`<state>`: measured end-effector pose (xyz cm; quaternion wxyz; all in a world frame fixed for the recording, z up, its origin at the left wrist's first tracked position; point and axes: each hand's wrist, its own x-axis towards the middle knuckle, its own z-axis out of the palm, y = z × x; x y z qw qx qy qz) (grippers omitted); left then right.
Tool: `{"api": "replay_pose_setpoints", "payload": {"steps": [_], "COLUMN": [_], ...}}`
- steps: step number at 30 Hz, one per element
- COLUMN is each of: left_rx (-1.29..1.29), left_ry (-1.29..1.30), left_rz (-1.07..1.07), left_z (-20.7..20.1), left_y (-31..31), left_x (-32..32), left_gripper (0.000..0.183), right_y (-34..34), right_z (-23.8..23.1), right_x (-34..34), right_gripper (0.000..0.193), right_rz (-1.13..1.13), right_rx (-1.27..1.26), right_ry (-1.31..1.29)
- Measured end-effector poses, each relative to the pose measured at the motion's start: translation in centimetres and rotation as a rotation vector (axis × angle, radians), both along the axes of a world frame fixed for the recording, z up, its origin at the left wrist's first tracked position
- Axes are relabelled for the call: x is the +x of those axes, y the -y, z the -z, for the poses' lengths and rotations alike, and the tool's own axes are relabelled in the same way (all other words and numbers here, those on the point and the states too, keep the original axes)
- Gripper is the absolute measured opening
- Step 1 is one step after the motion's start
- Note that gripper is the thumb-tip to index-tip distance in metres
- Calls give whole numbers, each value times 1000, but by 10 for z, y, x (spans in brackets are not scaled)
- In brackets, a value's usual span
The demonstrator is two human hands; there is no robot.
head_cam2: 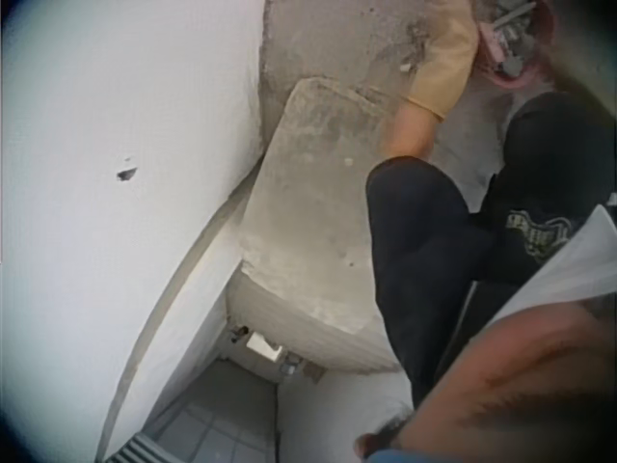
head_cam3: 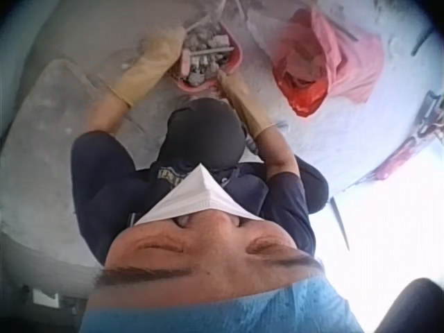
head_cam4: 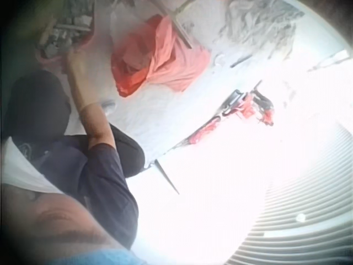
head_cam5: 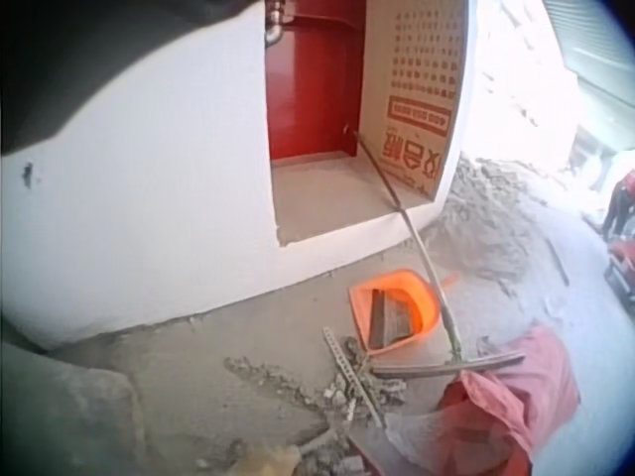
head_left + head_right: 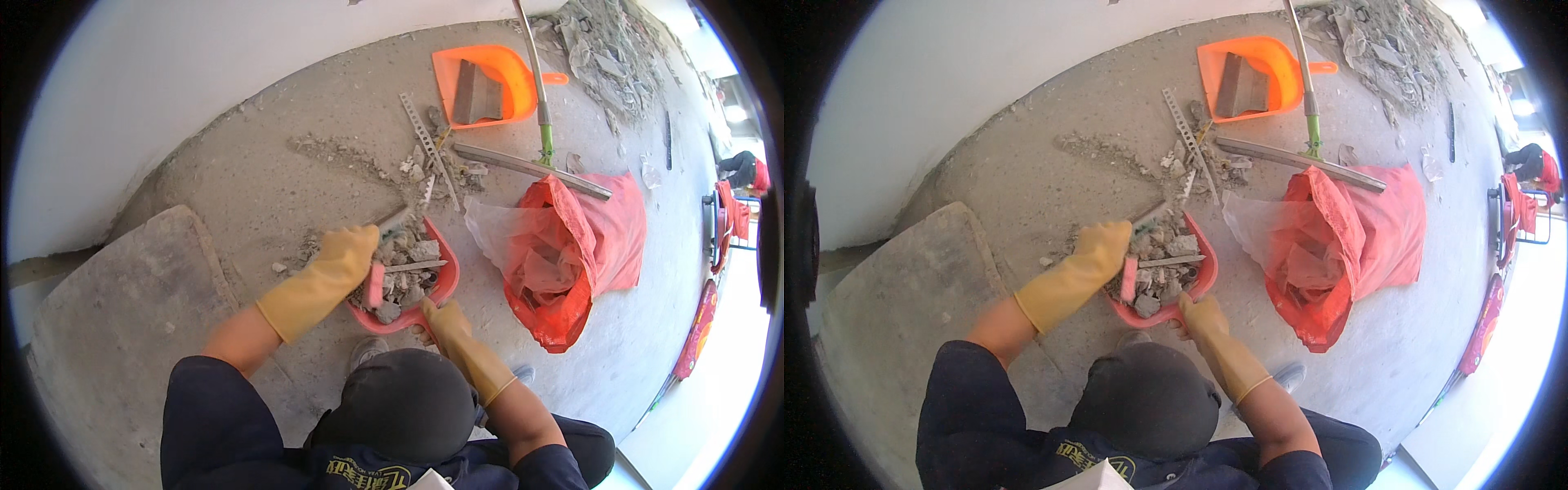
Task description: The person clears construction debris from a floor by using a dustpan and a handheld scraper to gather concrete fragments and wires into a red plastic bag.
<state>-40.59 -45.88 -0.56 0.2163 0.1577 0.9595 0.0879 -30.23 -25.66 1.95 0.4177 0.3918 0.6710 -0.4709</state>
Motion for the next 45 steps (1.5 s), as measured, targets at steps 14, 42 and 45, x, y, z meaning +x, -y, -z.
{"api": "replay_pose_setpoints", "payload": {"steps": [14, 42, 45], "left_rx": [3, 619, 596], "left_ry": [-324, 306, 293], "left_rz": [-152, 34, 85], "left_z": [-22, -70, -54], "left_y": [60, -191, -242], "left_x": [39, -130, -137], "left_gripper": [11, 81, 75], "right_y": [-14, -173, -183], "right_z": [1, -86, -90], "right_x": [-4, 64, 85], "right_gripper": [25, 27, 27], "right_rz": [252, 195, 146], "right_rx": [-254, -644, -596], "right_ry": [56, -411, -522]}}
